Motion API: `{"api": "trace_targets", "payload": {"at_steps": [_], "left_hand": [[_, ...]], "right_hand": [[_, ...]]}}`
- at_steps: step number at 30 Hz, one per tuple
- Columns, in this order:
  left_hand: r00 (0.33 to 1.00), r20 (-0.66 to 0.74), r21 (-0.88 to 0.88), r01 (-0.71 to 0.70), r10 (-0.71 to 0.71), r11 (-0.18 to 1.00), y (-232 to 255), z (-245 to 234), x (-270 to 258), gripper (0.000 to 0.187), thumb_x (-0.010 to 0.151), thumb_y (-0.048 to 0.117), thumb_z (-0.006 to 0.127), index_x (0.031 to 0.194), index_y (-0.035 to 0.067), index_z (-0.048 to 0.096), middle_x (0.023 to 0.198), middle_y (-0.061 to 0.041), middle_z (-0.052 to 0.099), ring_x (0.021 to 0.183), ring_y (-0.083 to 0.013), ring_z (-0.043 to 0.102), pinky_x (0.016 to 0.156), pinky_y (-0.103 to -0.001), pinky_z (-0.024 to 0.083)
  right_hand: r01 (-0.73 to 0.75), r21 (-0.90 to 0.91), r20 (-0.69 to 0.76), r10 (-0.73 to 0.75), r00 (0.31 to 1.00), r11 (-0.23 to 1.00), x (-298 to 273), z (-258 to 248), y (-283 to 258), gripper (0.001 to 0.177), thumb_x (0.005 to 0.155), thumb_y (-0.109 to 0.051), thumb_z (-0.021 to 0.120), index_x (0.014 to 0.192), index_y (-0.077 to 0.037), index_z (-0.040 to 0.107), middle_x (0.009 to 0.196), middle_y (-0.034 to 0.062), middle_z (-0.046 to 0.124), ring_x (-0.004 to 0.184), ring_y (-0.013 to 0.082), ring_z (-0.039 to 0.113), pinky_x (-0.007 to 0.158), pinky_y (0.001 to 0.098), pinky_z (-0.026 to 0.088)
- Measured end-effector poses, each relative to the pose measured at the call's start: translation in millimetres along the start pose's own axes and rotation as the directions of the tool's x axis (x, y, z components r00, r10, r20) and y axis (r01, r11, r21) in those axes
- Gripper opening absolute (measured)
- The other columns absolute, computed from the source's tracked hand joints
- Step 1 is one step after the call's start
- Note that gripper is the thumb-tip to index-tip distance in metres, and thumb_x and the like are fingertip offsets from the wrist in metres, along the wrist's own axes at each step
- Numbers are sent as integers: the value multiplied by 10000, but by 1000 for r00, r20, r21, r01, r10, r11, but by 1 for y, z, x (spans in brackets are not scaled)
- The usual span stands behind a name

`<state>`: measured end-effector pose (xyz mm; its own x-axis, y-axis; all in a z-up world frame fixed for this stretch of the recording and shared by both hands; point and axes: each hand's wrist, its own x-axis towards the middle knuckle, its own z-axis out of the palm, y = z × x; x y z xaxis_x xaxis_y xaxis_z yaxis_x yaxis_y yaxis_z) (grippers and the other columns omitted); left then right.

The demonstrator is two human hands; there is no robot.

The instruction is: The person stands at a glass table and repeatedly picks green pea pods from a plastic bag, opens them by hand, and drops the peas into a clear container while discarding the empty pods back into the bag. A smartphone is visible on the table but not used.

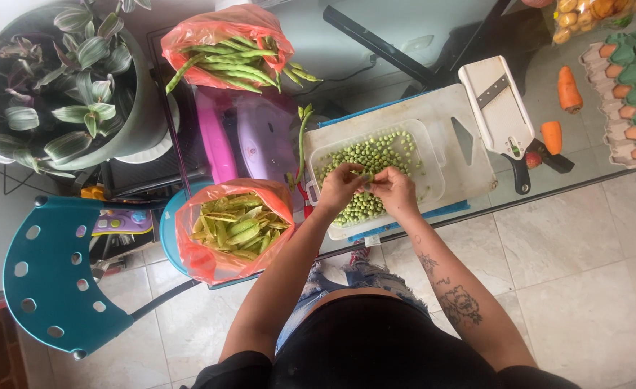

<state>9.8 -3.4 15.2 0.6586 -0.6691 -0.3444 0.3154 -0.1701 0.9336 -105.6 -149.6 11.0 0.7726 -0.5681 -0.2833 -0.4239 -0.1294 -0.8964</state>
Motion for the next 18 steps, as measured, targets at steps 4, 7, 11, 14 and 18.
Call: {"api": "trace_targets", "payload": {"at_steps": [4,7,11,14,18], "left_hand": [[995,67,115,71,-79,991,-2,2,-6,405,1061,430,623,1334,136,681,1115,-177,752,1058,-282,746,898,-406,614],[974,178,-170,168,-137,971,16,8,-22,497,1098,290,550,1478,-30,522,1288,-308,637,1141,-350,669,1003,-477,568],[964,258,-97,96,-68,991,-12,4,-7,540,1011,149,671,1482,-51,500,1258,-275,659,1163,-367,661,1020,-481,555],[977,206,100,42,-62,994,-20,7,1,512,925,120,765,1393,-9,603,1090,-180,758,1014,-296,742,930,-411,615],[994,58,287,74,-95,955,-23,13,4,395,821,152,815,1210,136,745,919,-18,803,816,-177,785,856,-341,615]], "right_hand": [[17,67,-5,-17,1000,998,3,2,0,228,864,-152,888,973,-90,698,941,79,749,899,177,755,774,320,625],[3,65,-25,-2,1000,998,6,-4,1,205,848,-174,897,965,-137,732,883,32,740,825,120,738,771,284,607],[50,72,9,-51,999,996,11,-8,9,212,864,-183,906,937,-90,730,843,72,745,802,156,748,728,324,593],[86,49,33,-87,996,995,14,-10,12,230,835,-162,919,920,-76,723,817,79,746,762,142,742,716,308,589],[98,-1,31,-98,995,995,10,-12,-6,251,792,-157,934,904,-95,719,770,37,723,710,98,703,697,251,587]]}}
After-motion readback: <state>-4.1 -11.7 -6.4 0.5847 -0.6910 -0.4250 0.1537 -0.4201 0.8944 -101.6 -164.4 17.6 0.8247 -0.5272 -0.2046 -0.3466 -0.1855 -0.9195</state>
